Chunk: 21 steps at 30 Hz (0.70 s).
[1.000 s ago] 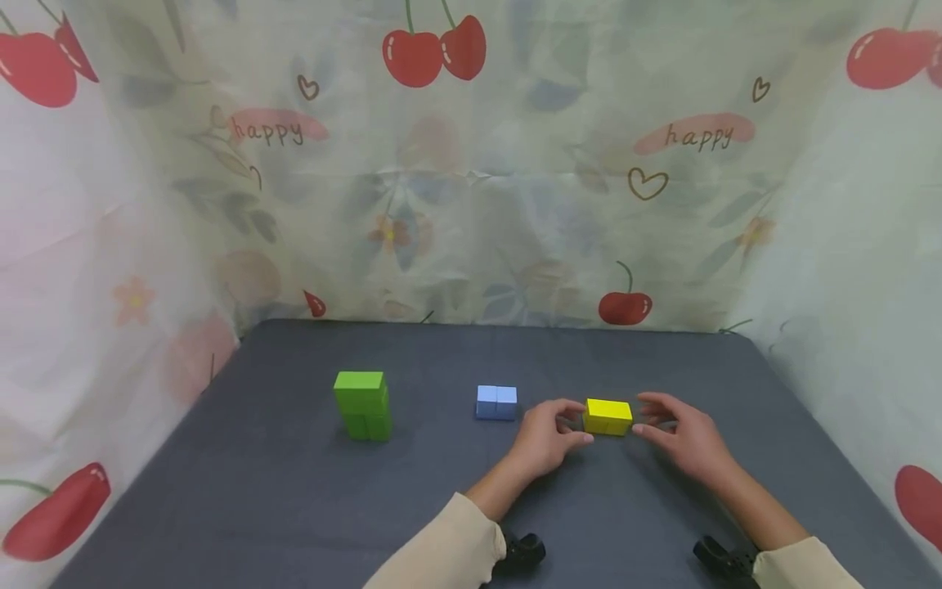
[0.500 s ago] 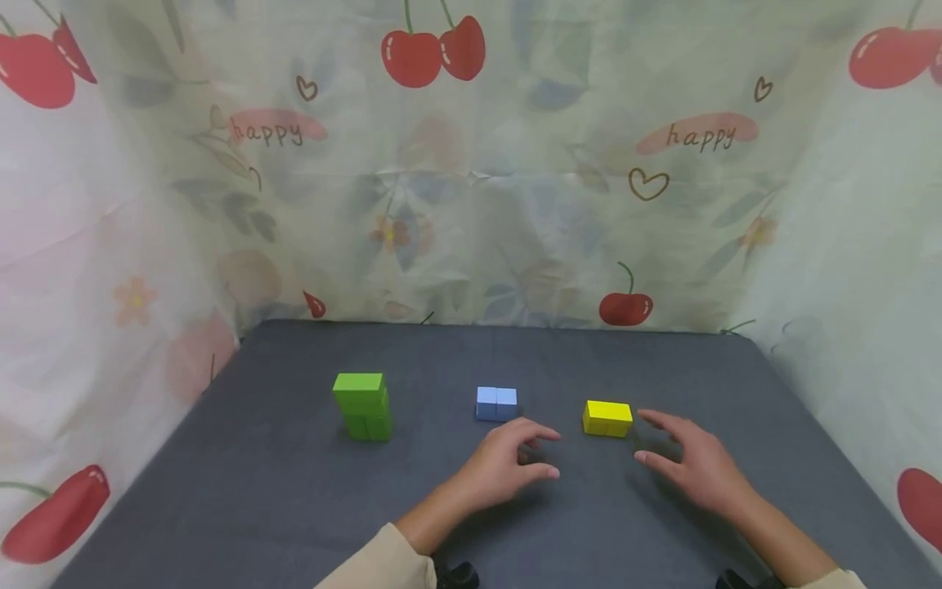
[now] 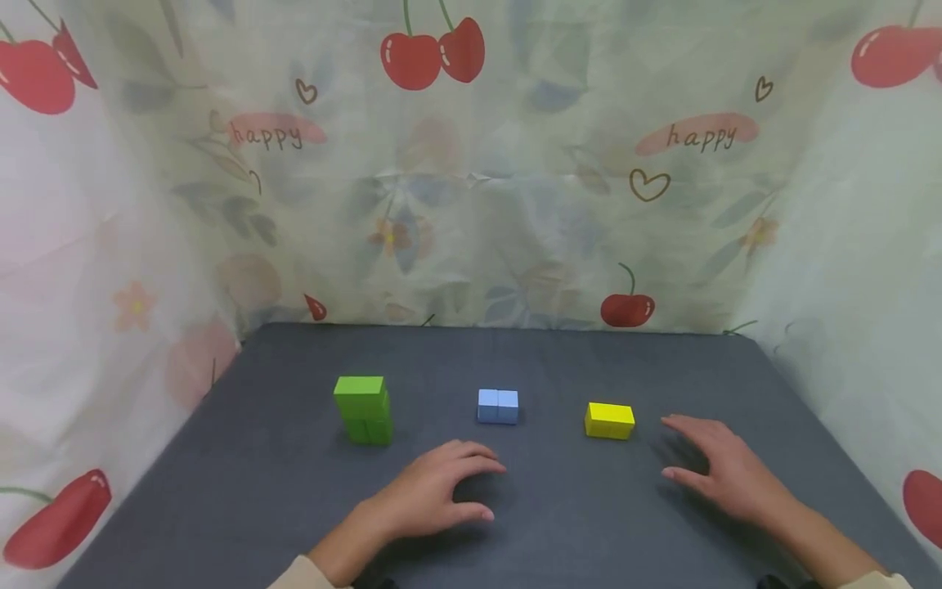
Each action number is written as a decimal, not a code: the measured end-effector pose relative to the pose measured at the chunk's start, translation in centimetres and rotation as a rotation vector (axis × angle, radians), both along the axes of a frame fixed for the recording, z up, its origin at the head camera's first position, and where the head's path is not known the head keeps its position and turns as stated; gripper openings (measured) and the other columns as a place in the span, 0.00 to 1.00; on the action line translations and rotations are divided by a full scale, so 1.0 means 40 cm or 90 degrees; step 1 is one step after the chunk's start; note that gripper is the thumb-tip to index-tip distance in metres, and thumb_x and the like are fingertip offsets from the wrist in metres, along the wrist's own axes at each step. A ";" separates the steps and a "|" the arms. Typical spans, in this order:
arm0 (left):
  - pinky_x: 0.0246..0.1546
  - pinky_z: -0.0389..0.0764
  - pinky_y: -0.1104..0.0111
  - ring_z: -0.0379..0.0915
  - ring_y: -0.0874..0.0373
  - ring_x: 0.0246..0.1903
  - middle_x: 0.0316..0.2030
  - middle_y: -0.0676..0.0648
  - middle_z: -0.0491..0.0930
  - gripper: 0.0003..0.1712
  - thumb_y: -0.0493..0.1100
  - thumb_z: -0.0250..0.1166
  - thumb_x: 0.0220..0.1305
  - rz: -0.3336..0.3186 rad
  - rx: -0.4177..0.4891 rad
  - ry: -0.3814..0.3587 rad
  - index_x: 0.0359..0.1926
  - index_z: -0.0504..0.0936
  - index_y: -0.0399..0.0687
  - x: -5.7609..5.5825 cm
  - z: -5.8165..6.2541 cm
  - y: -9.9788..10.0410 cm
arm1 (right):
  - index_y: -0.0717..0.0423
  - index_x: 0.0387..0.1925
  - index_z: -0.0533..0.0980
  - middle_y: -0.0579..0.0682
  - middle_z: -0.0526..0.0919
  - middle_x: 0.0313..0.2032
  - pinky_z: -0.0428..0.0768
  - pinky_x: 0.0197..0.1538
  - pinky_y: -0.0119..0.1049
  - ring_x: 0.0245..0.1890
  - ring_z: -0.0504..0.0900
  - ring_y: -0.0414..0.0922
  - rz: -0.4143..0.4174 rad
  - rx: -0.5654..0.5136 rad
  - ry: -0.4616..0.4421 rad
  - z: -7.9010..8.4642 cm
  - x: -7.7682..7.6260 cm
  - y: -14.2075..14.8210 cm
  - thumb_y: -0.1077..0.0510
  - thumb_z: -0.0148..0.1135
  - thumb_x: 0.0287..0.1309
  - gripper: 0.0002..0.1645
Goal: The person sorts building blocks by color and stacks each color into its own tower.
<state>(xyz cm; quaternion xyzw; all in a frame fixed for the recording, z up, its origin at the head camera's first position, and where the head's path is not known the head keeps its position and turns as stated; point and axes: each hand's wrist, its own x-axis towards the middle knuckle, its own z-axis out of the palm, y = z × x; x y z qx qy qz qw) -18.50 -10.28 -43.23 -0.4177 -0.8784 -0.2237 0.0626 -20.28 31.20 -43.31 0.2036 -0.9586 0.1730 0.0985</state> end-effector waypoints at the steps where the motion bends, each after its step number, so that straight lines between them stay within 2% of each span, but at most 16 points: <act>1: 0.46 0.66 0.64 0.59 0.67 0.50 0.50 0.64 0.64 0.29 0.64 0.60 0.47 0.004 -0.011 -0.001 0.52 0.70 0.65 0.002 0.003 -0.014 | 0.41 0.57 0.63 0.49 0.67 0.53 0.62 0.46 0.53 0.51 0.63 0.50 0.005 0.003 0.004 -0.001 0.000 0.006 0.37 0.63 0.38 0.41; 9: 0.45 0.67 0.61 0.61 0.66 0.49 0.50 0.65 0.64 0.32 0.67 0.58 0.45 0.048 -0.077 -0.024 0.53 0.69 0.65 0.016 0.006 -0.125 | 0.43 0.58 0.62 0.50 0.64 0.55 0.60 0.45 0.56 0.52 0.62 0.51 0.008 0.060 0.026 -0.014 -0.009 0.051 0.33 0.61 0.36 0.45; 15: 0.44 0.67 0.58 0.62 0.65 0.49 0.50 0.64 0.64 0.32 0.68 0.57 0.46 0.079 -0.119 -0.069 0.53 0.68 0.66 0.029 0.016 -0.209 | 0.47 0.58 0.63 0.52 0.64 0.56 0.60 0.45 0.56 0.53 0.61 0.53 0.002 0.083 0.023 -0.027 -0.013 0.081 0.30 0.59 0.36 0.46; 21: 0.44 0.67 0.58 0.63 0.64 0.48 0.49 0.64 0.66 0.32 0.69 0.56 0.45 0.115 -0.149 -0.075 0.53 0.69 0.67 0.044 0.017 -0.301 | 0.49 0.57 0.63 0.54 0.64 0.55 0.59 0.45 0.56 0.52 0.61 0.55 -0.006 0.093 0.028 -0.035 -0.019 0.111 0.30 0.59 0.36 0.47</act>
